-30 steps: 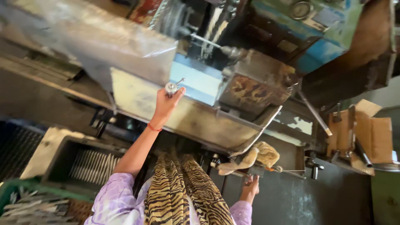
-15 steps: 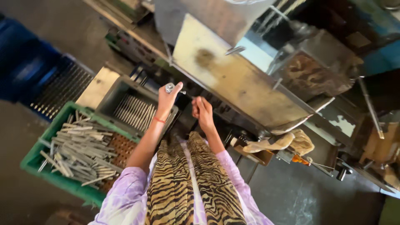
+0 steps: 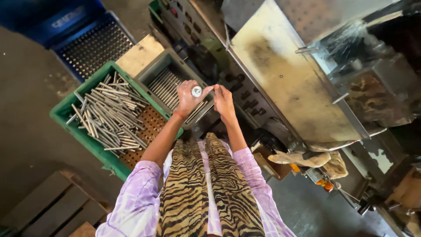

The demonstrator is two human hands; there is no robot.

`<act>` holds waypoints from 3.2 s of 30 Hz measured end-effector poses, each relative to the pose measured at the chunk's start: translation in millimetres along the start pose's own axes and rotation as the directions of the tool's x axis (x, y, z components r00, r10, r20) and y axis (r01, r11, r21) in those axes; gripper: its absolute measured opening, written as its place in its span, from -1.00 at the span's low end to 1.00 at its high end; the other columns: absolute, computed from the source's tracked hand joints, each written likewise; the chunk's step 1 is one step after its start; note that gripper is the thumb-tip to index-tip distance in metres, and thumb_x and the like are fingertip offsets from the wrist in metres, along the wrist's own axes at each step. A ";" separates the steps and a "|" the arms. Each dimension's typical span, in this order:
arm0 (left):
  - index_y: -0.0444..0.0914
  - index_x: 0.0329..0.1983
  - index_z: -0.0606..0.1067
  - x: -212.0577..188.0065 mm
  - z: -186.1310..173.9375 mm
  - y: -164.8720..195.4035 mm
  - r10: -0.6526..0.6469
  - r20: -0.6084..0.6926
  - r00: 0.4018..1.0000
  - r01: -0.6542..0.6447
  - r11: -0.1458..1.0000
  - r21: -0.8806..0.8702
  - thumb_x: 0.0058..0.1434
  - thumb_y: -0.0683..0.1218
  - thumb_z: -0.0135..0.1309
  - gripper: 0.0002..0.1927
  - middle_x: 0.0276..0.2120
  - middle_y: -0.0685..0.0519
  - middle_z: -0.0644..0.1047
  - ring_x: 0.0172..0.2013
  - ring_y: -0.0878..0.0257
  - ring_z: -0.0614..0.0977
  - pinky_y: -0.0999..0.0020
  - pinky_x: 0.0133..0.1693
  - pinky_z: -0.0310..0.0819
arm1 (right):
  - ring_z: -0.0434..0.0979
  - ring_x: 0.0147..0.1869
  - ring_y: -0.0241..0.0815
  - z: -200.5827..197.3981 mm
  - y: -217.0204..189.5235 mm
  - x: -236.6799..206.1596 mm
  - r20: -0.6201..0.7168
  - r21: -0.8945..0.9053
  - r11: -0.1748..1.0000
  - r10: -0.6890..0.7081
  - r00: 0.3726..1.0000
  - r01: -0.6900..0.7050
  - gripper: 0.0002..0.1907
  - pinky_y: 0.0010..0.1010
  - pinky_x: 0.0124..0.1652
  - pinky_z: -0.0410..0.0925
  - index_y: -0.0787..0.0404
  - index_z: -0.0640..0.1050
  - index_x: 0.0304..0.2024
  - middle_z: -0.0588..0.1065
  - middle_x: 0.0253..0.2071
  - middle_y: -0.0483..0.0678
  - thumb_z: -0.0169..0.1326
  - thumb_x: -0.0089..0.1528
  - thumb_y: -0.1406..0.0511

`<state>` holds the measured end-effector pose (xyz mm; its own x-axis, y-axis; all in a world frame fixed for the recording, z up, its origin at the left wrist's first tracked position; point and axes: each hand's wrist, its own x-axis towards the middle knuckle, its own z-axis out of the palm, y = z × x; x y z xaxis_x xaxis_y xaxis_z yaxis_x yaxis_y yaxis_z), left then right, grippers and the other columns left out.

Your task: The person repeatedly picks metal rods from a green bin, inserts each rod into a grinding machine, and operates a lever to grind the rod. After each cycle, the person removes the rod and places it into a gray tray. The process is repeated for multiple rods.

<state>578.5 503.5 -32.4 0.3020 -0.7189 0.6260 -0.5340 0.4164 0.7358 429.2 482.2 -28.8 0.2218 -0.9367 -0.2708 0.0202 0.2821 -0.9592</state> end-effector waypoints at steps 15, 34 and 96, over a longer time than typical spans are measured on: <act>-0.30 -0.30 0.51 -34.0 2.9 -8.8 -0.587 0.139 0.798 0.567 0.653 -0.502 0.41 0.01 0.11 -0.71 -0.46 0.17 0.49 -0.43 0.39 0.44 0.36 -0.42 0.29 | 0.46 -0.22 -0.41 62.8 19.0 -22.3 -0.230 -0.104 0.828 -0.559 0.797 0.551 -0.83 -0.57 -0.25 0.35 0.33 0.59 -0.04 0.56 -0.12 -0.08 0.21 0.33 0.38; -0.26 -0.47 0.64 -166.7 -202.3 -91.6 -0.738 0.132 0.662 0.354 0.463 0.812 0.08 0.06 0.14 -0.71 -0.45 -0.19 0.61 -0.40 -0.13 0.67 -0.02 -0.36 0.58 | 0.23 -0.55 -0.47 -47.6 72.2 -111.2 -0.402 -0.343 0.881 -0.452 0.797 0.327 -0.79 -0.58 -0.54 0.05 0.33 0.58 -0.03 0.38 -0.51 -0.21 0.23 0.36 0.31; -0.21 0.14 0.39 -38.3 -44.4 80.8 0.393 0.407 0.825 -0.109 0.817 -0.567 0.42 0.02 0.21 -0.63 -0.25 -0.02 0.51 -0.44 0.24 0.57 0.41 -0.43 0.40 | -0.01 -0.69 -0.42 -44.5 36.2 -158.6 0.028 0.652 0.753 0.094 0.995 -0.090 -0.45 -0.50 -0.62 -0.02 0.18 0.49 -0.28 0.10 -0.67 -0.31 -0.15 0.38 -0.13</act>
<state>558.8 589.4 14.6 -0.2818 -0.6559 0.7002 -0.0217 0.7340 0.6788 351.3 631.8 -24.2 0.2503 -0.8999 -0.3572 0.6305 0.4315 -0.6452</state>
